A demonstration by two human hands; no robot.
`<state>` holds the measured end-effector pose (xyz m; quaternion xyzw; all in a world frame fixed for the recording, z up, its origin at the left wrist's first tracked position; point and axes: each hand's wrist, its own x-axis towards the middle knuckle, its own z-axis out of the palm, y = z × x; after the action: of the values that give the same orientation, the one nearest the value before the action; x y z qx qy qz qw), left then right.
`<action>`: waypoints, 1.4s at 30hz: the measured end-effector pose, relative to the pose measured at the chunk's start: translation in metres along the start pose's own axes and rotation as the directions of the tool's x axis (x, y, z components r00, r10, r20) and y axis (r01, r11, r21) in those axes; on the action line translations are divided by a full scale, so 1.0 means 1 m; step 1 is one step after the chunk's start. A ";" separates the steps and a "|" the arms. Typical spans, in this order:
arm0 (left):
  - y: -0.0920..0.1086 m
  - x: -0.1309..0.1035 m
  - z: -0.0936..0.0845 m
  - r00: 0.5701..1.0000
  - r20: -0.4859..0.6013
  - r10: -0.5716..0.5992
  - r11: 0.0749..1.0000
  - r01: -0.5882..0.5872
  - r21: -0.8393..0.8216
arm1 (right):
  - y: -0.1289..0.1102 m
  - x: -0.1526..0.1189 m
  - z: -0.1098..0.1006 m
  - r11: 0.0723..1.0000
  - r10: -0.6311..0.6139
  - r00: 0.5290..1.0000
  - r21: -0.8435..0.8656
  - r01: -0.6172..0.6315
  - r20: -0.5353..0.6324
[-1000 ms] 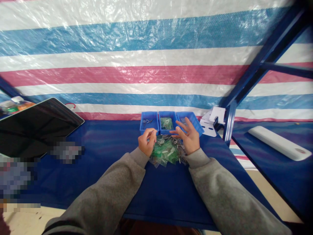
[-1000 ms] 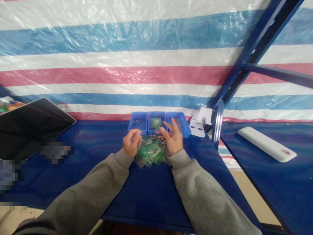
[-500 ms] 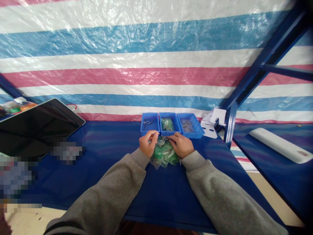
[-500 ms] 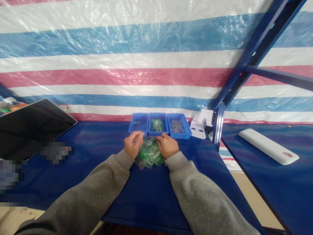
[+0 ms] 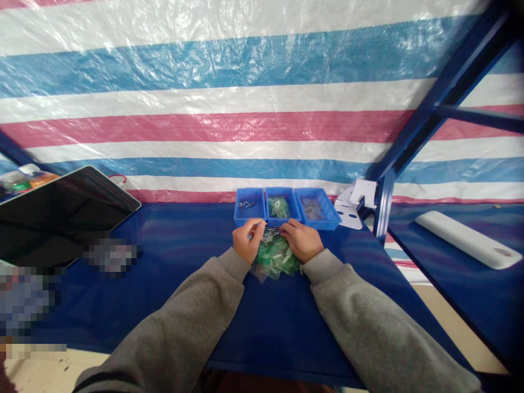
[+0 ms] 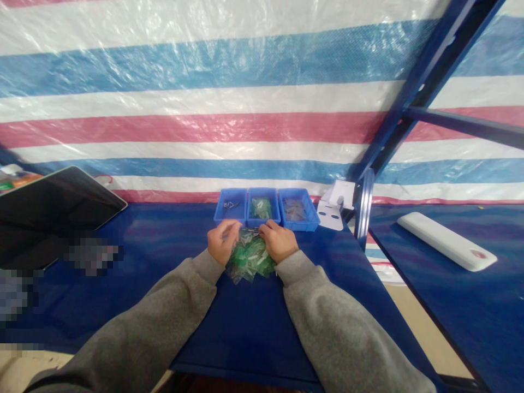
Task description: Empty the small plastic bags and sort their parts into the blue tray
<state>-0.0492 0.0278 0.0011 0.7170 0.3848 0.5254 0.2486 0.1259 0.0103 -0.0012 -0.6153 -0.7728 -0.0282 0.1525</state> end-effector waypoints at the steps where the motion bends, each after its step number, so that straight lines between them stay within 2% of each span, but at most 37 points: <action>1: 0.000 0.000 0.000 1.000 -0.002 0.000 1.000 0.000 0.003 | -0.001 0.000 -0.001 1.000 0.003 1.000 -0.012 -0.003 0.014; 10: 0.000 0.000 0.000 1.000 -0.010 0.005 1.000 -0.005 0.008 | 0.000 0.000 0.000 0.998 -0.021 0.998 -0.054 0.024 0.053; 18: 0.000 -0.001 0.001 1.000 -0.005 0.008 1.000 -0.008 0.017 | -0.003 0.000 -0.002 0.996 -0.038 0.999 -0.082 0.039 0.016; 22: 0.002 0.000 -0.001 0.999 -0.029 0.034 0.998 -0.032 0.055 | -0.003 -0.001 -0.001 0.997 -0.032 0.998 -0.076 0.028 -0.049; 25: 0.005 0.003 -0.002 0.993 -0.064 0.102 0.989 -0.094 0.115 | -0.003 -0.001 -0.002 0.999 -0.035 0.990 -0.041 0.030 -0.134; 30: 0.006 0.005 -0.001 0.983 0.023 0.182 0.976 -0.184 0.119 | -0.003 -0.003 -0.002 0.992 -0.078 0.960 0.073 0.102 -0.269; 35: 0.001 0.004 0.002 0.970 0.115 0.215 0.967 -0.228 0.115 | -0.002 -0.004 0.003 0.970 -0.116 0.932 0.161 0.180 -0.344; 42: 0.003 0.004 0.001 0.970 0.081 0.228 0.960 -0.238 0.148 | -0.004 -0.005 0.003 0.934 -0.104 0.896 0.267 0.237 -0.432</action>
<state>-0.0470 0.0295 0.0053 0.7908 0.3296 0.4963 0.1399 0.1224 0.0057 -0.0051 -0.4924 -0.7696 -0.0473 0.4038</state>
